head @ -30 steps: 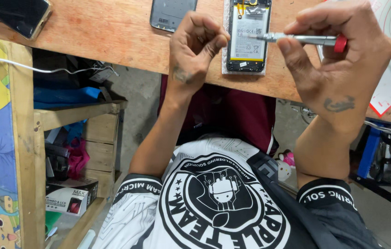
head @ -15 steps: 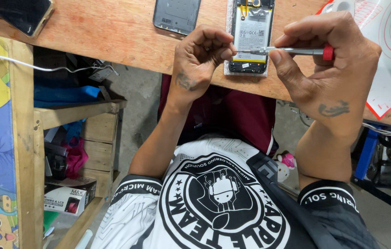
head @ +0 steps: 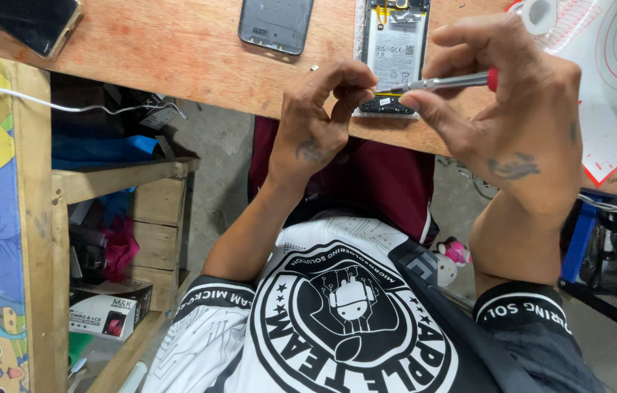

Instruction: The person uses a screwdriver to tighten screws on the internal frame of a disassembled smartphone. After securing the components, the person aligns and snaps the back cover onto the phone body, completing the reassembly.

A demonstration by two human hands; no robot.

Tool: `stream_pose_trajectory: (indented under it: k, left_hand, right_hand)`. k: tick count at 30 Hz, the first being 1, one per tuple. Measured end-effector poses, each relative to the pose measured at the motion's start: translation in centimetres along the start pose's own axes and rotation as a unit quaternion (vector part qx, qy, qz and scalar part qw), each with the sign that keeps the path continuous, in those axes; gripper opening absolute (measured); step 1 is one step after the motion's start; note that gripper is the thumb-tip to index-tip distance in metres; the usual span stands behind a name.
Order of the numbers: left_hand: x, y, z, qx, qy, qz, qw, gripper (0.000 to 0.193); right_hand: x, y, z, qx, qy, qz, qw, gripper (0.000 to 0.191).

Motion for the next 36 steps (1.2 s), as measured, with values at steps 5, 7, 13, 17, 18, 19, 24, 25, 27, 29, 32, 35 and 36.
stream_pose_trajectory:
  k: [5, 7, 13, 17, 18, 19, 24, 25, 27, 29, 32, 35, 36]
  left_hand:
    - [0.2, 0.1, -0.2, 0.021, -0.006, 0.051, 0.998, 0.024]
    - [0.3, 0.4, -0.5, 0.024, 0.001, 0.043, 0.999, 0.029]
    - [0.0, 1.0, -1.3, 0.003, 0.02, 0.059, 0.998, 0.044]
    - [0.0, 0.8, -1.5, -0.017, 0.021, 0.101, 0.995, 0.051]
    - [0.0, 0.8, -1.6, -0.021, 0.025, 0.124, 0.992, 0.052]
    - [0.1, 0.7, -1.6, -0.026, 0.03, 0.148, 0.988, 0.052]
    - [0.5, 0.6, -1.4, 0.011, 0.014, 0.222, 0.975, 0.048]
    - [0.6, 0.7, -1.4, 0.0, 0.014, 0.225, 0.974, 0.046]
    - [0.8, 0.8, -1.3, -0.009, 0.013, 0.237, 0.971, 0.043]
    - [1.0, 0.9, -1.3, -0.006, 0.009, 0.252, 0.968, 0.04]
    - [1.1, 1.0, -1.3, -0.004, 0.006, 0.253, 0.968, 0.037]
    - [1.1, 1.1, -1.3, -0.001, 0.004, 0.256, 0.967, 0.036]
    - [1.1, 1.2, -1.4, 0.0, 0.003, 0.256, 0.967, 0.035]
  right_hand:
    - [0.5, 0.6, -0.1, -0.01, 0.005, 0.015, 1.0, 0.028]
    - [0.7, 0.7, -0.1, -0.01, 0.005, -0.003, 1.0, 0.029]
    - [2.0, 0.1, -0.2, -0.015, 0.028, 0.025, 0.999, 0.024]
    - [2.7, -0.8, -0.5, 0.006, 0.055, 0.005, 0.998, 0.026]
    - [2.8, -0.9, -0.6, 0.006, 0.059, 0.014, 0.998, 0.025]
    - [2.9, -1.0, -0.7, 0.007, 0.064, 0.021, 0.998, 0.025]
    - [3.2, -1.1, -0.7, 0.01, 0.063, 0.037, 0.997, 0.024]
    - [3.2, -1.1, -0.7, 0.011, 0.064, 0.044, 0.997, 0.023]
    - [3.2, -1.1, -0.6, 0.009, 0.067, 0.032, 0.997, 0.024]
    - [3.2, -1.0, -0.5, 0.007, 0.069, 0.012, 0.998, 0.025]
    - [3.2, -0.7, -0.4, 0.003, 0.072, -0.014, 0.997, 0.026]
    - [3.2, -0.2, 0.0, -0.004, 0.073, -0.01, 0.997, 0.024]
    - [3.2, -0.1, 0.2, -0.007, 0.073, -0.015, 0.997, 0.025]
Point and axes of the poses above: each hand's wrist, its own z-axis towards the middle knuckle, its own x-axis out of the palm, y = z × x, the point moved 2 cm from there along z, towards the middle knuckle, and after that the axes turned 5 degrees about -z, right-handed, at the moved point
